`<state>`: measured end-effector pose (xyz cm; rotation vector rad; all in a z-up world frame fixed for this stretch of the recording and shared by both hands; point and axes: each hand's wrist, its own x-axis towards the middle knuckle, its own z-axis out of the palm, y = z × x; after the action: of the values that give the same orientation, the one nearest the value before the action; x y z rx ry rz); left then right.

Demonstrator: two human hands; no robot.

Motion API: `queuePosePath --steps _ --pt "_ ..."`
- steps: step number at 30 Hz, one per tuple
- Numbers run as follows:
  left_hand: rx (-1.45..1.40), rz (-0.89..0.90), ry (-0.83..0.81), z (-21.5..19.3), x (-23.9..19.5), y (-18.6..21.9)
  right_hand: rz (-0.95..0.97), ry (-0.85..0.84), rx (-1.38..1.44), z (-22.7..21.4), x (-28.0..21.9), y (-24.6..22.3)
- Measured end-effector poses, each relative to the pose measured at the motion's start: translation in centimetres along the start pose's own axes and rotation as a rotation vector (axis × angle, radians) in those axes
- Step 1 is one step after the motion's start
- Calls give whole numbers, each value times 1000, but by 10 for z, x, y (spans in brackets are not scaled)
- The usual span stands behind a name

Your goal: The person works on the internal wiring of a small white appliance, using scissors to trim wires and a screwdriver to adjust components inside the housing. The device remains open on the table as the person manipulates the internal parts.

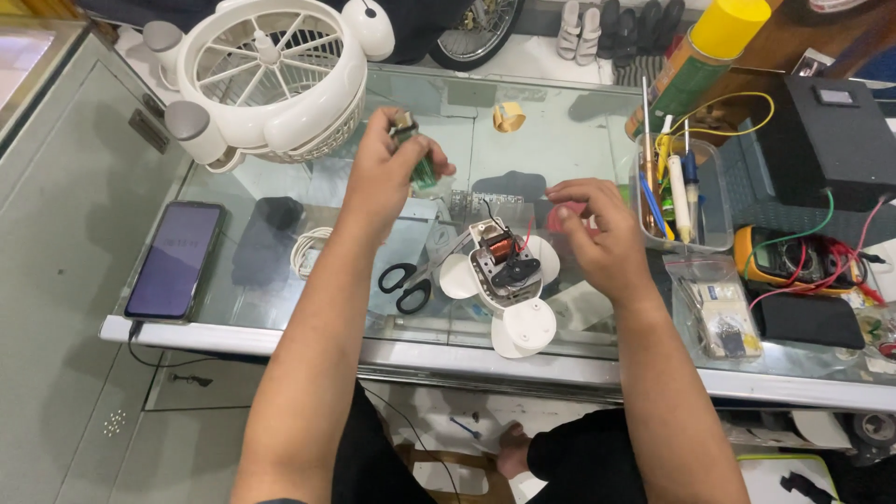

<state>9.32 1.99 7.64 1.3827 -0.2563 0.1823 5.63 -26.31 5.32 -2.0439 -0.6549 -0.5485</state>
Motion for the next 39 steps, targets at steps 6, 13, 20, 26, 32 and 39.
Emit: queuePosePath --steps 6,13,20,26,32,39 --pt "118 -95 -13 -1 -19 -35 -58 -235 -374 14 18 -68" --pt "205 11 -133 7 -30 -21 -100 -318 -305 26 28 -46" --pt "393 124 -241 27 -29 -32 271 -278 452 24 17 -23" --pt "560 -51 -178 33 -22 -53 65 -242 453 34 12 -3" --pt "572 -86 -152 28 -20 -55 122 -246 594 50 6 6" --pt "253 -58 0 43 -46 -26 121 -226 541 48 9 0"
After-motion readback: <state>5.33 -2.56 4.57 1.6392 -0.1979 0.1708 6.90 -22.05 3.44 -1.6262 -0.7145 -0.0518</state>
